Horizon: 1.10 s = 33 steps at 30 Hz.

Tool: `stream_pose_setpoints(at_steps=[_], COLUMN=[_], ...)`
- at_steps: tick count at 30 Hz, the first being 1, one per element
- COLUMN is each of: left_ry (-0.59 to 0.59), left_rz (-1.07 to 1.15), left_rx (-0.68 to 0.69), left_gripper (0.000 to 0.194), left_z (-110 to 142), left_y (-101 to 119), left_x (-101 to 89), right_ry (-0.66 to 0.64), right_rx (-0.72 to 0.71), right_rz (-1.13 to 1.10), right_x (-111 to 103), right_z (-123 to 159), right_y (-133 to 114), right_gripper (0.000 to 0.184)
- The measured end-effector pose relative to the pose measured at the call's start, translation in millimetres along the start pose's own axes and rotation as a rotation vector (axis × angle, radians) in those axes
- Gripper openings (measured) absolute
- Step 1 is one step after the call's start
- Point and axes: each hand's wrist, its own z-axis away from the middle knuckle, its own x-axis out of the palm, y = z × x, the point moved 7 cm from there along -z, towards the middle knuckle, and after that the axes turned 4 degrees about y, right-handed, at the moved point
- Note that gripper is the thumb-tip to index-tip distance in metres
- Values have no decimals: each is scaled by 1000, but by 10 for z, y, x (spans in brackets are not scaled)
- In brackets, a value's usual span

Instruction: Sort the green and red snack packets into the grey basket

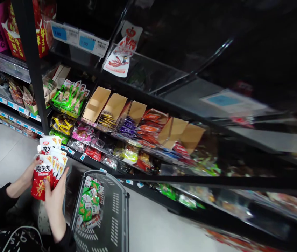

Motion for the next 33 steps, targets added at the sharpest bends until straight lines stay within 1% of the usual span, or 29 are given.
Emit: stream_pose_setpoints(at_steps=[3,5,7,8,10,12,13,15,18,20,21,23,25,28,30,33], left_ry=[-1,15,33,40,63,79,79,51,-41,-75,-68,-23,10,-3,-11,-28], left_rz=[-10,1,27,40,56,58,57,55,50,33,19,-25,-74,-107,-96,-66], left_rx=[-30,-32,-2,10,18,11,16,36,52,71,94,143,159,121,95,47], left_gripper=[44,43,44,45,45,44,43,45,52,56,56,53,53,55,55,55], left_z=[7,26,55,70,94,101,99,89,84,94,100,111,122,139,152,162], left_y=[-65,-106,-122,-129,-147,-162,-160,-143,-127,-125,-119,-111,-119,-145,-144,-149], left_x=[54,73,88,95,92,76,68,66,103,118,113,88,83,136,172,205], right_ry=[50,67,64,59,52,41,34,26,43,88,118,188,267,368,394,407], right_rx=[-124,-225,-302,-326,-348,-332,-309,-249,-156,-130,-127,-122,-96,-26,-1,-29], right_rz=[97,157,199,212,224,219,212,185,129,78,46,-20,-66,-99,-116,-130], right_x=[-60,-98,-134,-151,-182,-198,-200,-199,-213,-243,-262,-301,-337,-376,-382,-392], right_z=[18,23,21,17,1,-20,-32,-53,-71,-75,-75,-72,-63,-39,-29,-32], right_y=[-41,-92,-147,-174,-227,-270,-281,-285,-247,-222,-212,-195,-177,-161,-174,-220], right_gripper=[79,66,53,51,55,62,60,52,43,39,38,36,33,28,25,20])
